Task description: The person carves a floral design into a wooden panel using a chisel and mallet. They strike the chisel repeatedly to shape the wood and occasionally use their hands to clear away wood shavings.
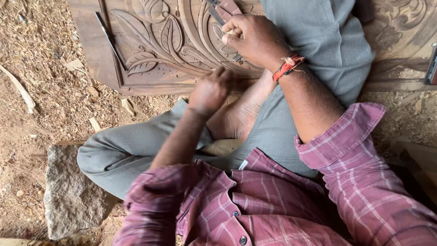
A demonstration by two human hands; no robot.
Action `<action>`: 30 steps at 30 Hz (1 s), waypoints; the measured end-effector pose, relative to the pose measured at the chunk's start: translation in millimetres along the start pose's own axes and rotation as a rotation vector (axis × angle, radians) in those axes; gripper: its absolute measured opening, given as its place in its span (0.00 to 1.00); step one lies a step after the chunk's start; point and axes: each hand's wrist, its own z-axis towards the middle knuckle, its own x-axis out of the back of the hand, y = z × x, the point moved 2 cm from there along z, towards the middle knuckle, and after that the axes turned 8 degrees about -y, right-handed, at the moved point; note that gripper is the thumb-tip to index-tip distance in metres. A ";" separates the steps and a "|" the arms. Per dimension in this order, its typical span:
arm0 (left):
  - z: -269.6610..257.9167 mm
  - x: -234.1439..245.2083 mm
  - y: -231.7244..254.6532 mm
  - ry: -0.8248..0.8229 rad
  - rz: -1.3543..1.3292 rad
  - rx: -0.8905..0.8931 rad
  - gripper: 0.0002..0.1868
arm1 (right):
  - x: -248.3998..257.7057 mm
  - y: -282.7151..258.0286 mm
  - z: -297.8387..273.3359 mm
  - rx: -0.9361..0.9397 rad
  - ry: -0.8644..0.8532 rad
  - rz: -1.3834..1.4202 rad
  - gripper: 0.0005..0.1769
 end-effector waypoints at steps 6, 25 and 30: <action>-15.4 31.2 -36.9 -0.094 0.066 0.025 0.13 | 0.7 6.3 -7.5 -0.031 -0.026 0.009 0.14; -10.9 23.1 -55.7 -0.217 0.154 -0.035 0.11 | 6.0 2.8 -5.4 0.028 0.013 0.030 0.13; 20.8 -12.7 2.1 -0.023 -0.153 -0.097 0.11 | 2.4 3.6 -4.9 0.044 -0.011 0.024 0.14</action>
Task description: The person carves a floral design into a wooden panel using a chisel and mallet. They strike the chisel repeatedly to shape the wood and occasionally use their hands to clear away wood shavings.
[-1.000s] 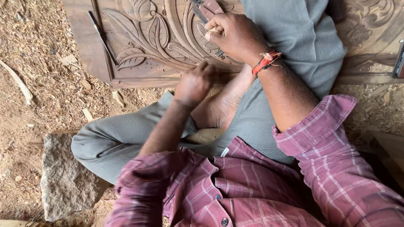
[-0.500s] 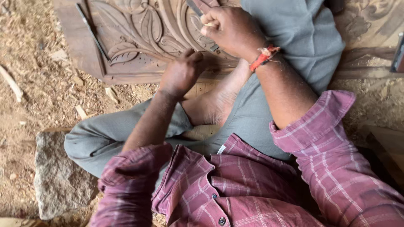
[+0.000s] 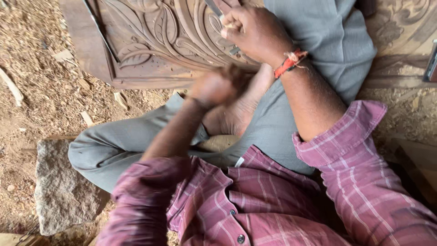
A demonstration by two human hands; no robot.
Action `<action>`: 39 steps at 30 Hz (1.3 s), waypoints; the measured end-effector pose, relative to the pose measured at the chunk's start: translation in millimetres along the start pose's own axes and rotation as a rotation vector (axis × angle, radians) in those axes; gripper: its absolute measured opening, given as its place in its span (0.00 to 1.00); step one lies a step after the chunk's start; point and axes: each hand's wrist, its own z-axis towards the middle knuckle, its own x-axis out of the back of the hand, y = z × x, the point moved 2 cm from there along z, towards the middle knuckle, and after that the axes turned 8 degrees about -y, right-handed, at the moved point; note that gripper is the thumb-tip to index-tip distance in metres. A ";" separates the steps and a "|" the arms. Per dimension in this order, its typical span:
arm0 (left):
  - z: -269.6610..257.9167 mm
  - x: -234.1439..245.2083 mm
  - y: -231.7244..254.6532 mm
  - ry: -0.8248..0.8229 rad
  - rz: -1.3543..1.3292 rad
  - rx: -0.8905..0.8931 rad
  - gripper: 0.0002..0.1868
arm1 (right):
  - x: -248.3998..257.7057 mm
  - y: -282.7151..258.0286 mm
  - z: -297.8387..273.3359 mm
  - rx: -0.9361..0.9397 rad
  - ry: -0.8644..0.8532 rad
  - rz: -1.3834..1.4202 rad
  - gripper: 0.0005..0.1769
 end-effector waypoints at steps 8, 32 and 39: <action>-67.0 47.2 -46.5 0.041 0.183 0.114 0.08 | -0.2 5.2 -3.4 -0.028 -0.028 0.013 0.14; -83.1 42.1 60.9 0.310 -0.234 0.740 0.24 | -31.7 12.8 -9.2 -0.237 -0.128 0.783 0.06; -86.6 30.0 64.0 0.179 -0.086 0.787 0.23 | -40.8 -18.6 -28.3 0.266 -0.266 -0.483 0.11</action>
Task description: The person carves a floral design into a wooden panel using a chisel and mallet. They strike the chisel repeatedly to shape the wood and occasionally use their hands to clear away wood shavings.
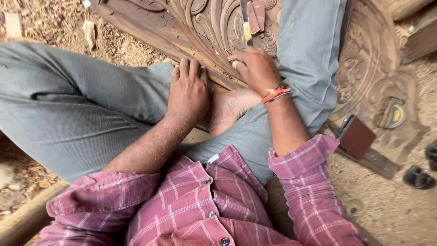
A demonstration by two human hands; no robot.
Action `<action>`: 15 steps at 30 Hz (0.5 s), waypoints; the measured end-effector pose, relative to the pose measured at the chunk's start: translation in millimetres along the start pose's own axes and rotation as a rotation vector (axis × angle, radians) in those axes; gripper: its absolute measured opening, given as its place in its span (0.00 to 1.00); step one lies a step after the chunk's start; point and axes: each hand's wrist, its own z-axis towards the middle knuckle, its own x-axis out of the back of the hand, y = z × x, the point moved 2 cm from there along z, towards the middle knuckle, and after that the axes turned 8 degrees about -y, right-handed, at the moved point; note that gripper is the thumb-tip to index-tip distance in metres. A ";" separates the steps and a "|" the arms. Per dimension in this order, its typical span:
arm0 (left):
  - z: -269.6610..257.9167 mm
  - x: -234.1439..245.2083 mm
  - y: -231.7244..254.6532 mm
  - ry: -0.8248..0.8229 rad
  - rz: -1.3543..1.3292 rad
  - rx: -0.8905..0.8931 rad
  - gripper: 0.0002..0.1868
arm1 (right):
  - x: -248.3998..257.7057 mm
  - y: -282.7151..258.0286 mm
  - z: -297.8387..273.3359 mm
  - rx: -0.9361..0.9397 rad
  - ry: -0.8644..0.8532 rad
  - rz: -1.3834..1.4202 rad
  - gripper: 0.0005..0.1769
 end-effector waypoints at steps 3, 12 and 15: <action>0.8 -5.8 -6.0 0.033 0.056 -0.025 0.21 | -0.5 -10.0 3.6 -0.022 -0.062 0.047 0.17; 1.2 -11.0 -10.1 0.081 0.050 -0.024 0.19 | -7.2 -7.2 0.3 0.041 -0.058 0.038 0.14; 3.6 -8.3 -10.5 0.073 0.067 -0.028 0.18 | -13.0 -3.8 10.7 -0.052 -0.115 0.057 0.12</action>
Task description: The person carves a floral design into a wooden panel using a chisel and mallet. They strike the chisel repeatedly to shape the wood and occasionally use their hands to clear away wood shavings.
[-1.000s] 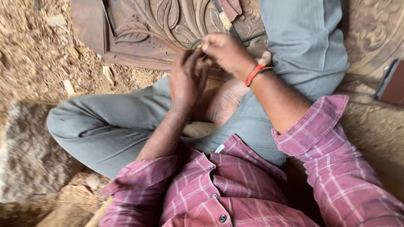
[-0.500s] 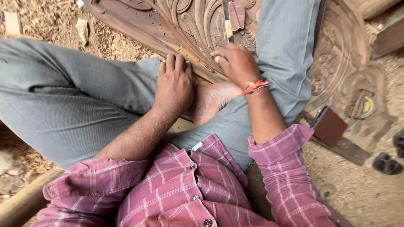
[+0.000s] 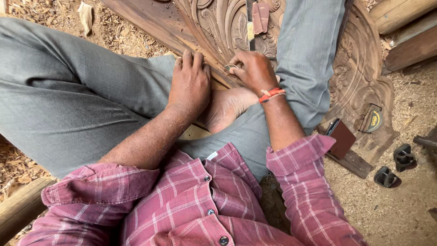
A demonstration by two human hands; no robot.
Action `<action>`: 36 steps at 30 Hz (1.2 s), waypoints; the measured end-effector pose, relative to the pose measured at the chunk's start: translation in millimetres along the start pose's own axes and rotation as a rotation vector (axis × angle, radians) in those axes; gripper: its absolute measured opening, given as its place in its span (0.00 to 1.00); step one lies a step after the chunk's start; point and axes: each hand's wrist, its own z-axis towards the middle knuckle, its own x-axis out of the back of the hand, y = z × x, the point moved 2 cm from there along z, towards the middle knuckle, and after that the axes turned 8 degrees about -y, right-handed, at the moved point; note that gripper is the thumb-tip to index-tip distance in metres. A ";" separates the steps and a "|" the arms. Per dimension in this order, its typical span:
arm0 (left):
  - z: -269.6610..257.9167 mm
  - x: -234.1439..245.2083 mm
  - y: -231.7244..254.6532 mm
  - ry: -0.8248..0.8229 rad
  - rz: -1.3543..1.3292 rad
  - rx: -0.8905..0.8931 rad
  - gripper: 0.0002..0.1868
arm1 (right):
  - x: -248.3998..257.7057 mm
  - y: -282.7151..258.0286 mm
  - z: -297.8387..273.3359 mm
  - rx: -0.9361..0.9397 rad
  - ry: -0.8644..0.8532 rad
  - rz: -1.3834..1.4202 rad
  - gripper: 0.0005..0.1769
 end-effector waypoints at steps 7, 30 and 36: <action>-0.4 -4.2 -2.4 0.065 0.016 -0.015 0.18 | -17.6 10.5 13.7 -0.005 0.043 0.145 0.09; -4.9 2.9 -3.9 0.072 -0.048 -0.074 0.12 | -6.1 6.3 52.2 0.232 0.020 0.172 0.08; -2.4 7.3 -8.3 0.126 0.024 -0.066 0.13 | 4.3 17.6 10.2 0.056 -0.123 0.112 0.08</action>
